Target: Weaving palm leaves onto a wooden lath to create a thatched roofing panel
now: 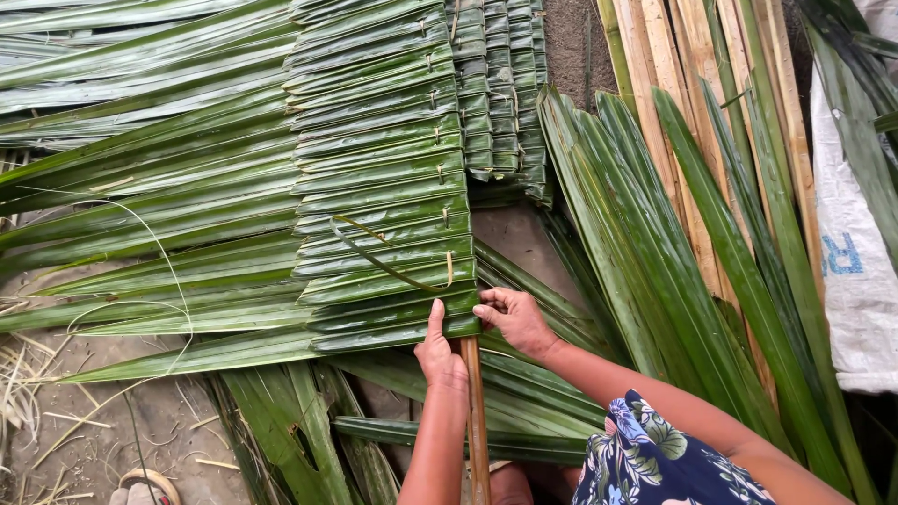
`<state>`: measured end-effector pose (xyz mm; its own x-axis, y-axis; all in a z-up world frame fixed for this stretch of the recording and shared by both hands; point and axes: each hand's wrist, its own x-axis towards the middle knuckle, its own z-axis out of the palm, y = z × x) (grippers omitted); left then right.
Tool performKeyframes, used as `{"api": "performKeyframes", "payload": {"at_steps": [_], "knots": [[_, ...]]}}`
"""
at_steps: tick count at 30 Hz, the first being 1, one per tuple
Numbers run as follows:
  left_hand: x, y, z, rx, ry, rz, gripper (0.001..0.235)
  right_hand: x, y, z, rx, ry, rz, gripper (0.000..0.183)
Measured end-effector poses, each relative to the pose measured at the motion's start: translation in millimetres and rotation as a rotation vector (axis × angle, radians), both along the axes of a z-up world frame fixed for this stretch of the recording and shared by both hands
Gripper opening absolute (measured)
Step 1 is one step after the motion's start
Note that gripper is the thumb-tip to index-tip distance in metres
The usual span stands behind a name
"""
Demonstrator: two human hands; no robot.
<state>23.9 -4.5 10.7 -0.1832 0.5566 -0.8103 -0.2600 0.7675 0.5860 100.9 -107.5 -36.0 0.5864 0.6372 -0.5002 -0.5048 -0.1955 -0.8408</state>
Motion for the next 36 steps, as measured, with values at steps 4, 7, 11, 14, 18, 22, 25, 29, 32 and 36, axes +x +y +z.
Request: {"api": "performKeyframes", "payload": {"at_steps": [4, 7, 11, 14, 18, 22, 25, 29, 32, 36], "knots": [[-1, 2, -12, -0.018, 0.015, 0.009, 0.060, 1, 2, -8, -0.002, 0.026, -0.029, 0.024], [-1, 3, -8, -0.010, 0.014, 0.034, 0.059, 4, 2, -1, -0.011, 0.028, -0.020, 0.024], [0, 4, -10, 0.005, 0.015, 0.020, 0.059, 4, 4, -1, -0.014, 0.033, -0.022, 0.024], [-1, 4, -21, 0.014, -0.013, 0.025, 0.056, 4, 7, 1, -0.020, 0.047, -0.041, 0.023], [0, 3, -24, 0.015, -0.044, 0.009, 0.054, 7, 10, -7, -0.023, 0.050, -0.053, 0.021], [1, 3, -22, 0.021, -0.043, -0.013, 0.051, 8, 10, -9, -0.032, 0.044, -0.052, 0.020], [5, 8, -15, 0.039, -0.035, -0.023, 0.051, 10, 12, -7, -0.038, 0.048, -0.052, 0.020], [6, 7, -13, 0.046, -0.022, -0.018, 0.051, 11, 14, -12, -0.043, 0.067, -0.065, 0.019], [7, 7, -16, 0.048, -0.019, -0.012, 0.050, 12, 15, -13, -0.048, 0.054, -0.066, 0.017], [7, 4, -17, 0.071, -0.015, -0.010, 0.048, 28, 14, 6, -0.099, -0.016, 0.033, 0.014]]}}
